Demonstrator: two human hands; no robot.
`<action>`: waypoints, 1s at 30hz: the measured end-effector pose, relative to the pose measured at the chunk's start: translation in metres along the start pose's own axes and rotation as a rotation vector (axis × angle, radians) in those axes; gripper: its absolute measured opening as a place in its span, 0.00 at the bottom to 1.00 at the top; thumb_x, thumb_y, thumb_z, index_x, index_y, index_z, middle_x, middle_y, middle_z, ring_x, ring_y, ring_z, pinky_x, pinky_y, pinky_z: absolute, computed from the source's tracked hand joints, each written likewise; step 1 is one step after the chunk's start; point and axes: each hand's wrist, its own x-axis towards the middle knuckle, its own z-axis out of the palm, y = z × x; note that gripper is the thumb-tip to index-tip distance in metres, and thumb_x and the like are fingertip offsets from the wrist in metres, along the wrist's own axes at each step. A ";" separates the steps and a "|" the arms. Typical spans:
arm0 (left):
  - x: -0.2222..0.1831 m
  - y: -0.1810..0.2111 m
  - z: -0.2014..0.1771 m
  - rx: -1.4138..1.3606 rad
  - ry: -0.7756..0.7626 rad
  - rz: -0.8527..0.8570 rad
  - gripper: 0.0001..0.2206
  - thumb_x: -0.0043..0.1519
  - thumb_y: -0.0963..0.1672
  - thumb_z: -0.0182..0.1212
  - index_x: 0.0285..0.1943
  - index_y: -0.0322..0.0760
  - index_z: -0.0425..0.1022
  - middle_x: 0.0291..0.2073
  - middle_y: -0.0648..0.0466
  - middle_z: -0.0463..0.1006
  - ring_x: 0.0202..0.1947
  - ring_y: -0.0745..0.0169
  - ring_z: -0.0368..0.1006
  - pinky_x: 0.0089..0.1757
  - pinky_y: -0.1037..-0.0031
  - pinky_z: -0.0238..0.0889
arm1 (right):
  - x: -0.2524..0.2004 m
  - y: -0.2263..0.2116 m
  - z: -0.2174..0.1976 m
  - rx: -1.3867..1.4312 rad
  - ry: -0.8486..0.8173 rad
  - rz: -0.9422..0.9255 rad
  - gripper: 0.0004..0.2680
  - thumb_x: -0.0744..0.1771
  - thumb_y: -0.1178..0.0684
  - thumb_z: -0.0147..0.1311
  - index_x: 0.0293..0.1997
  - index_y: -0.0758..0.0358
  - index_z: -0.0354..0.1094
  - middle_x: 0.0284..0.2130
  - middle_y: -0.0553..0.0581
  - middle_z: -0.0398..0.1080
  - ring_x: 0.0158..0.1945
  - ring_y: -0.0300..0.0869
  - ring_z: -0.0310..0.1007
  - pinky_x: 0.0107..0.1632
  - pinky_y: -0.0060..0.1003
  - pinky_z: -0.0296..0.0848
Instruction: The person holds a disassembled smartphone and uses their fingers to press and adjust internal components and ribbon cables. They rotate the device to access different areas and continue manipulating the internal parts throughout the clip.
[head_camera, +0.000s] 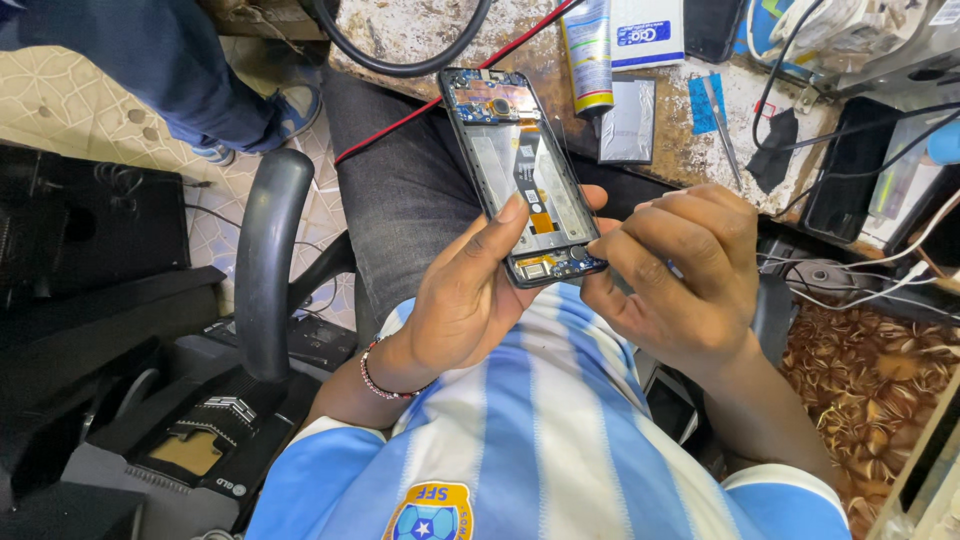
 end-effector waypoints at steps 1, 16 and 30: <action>0.000 0.000 0.000 0.000 0.001 0.002 0.25 0.76 0.49 0.42 0.72 0.22 0.63 0.59 0.34 0.75 0.59 0.51 0.74 0.64 0.66 0.64 | 0.000 0.000 0.000 0.001 0.000 -0.002 0.02 0.69 0.61 0.58 0.38 0.66 0.73 0.37 0.58 0.68 0.40 0.52 0.68 0.45 0.50 0.71; 0.010 -0.013 -0.007 0.001 0.057 0.265 0.20 0.73 0.44 0.47 0.66 0.18 0.66 0.57 0.30 0.75 0.55 0.44 0.76 0.55 0.57 0.73 | -0.001 0.001 0.013 -0.070 0.267 -0.048 0.04 0.62 0.64 0.63 0.34 0.62 0.76 0.33 0.58 0.71 0.37 0.52 0.73 0.44 0.48 0.76; 0.014 -0.008 -0.004 0.036 -0.061 0.231 0.32 0.72 0.56 0.37 0.75 0.28 0.59 0.64 0.39 0.71 0.64 0.49 0.69 0.63 0.62 0.64 | -0.012 -0.007 0.001 -0.001 0.057 0.081 0.07 0.68 0.56 0.58 0.52 0.58 0.72 0.48 0.53 0.72 0.51 0.49 0.73 0.58 0.49 0.69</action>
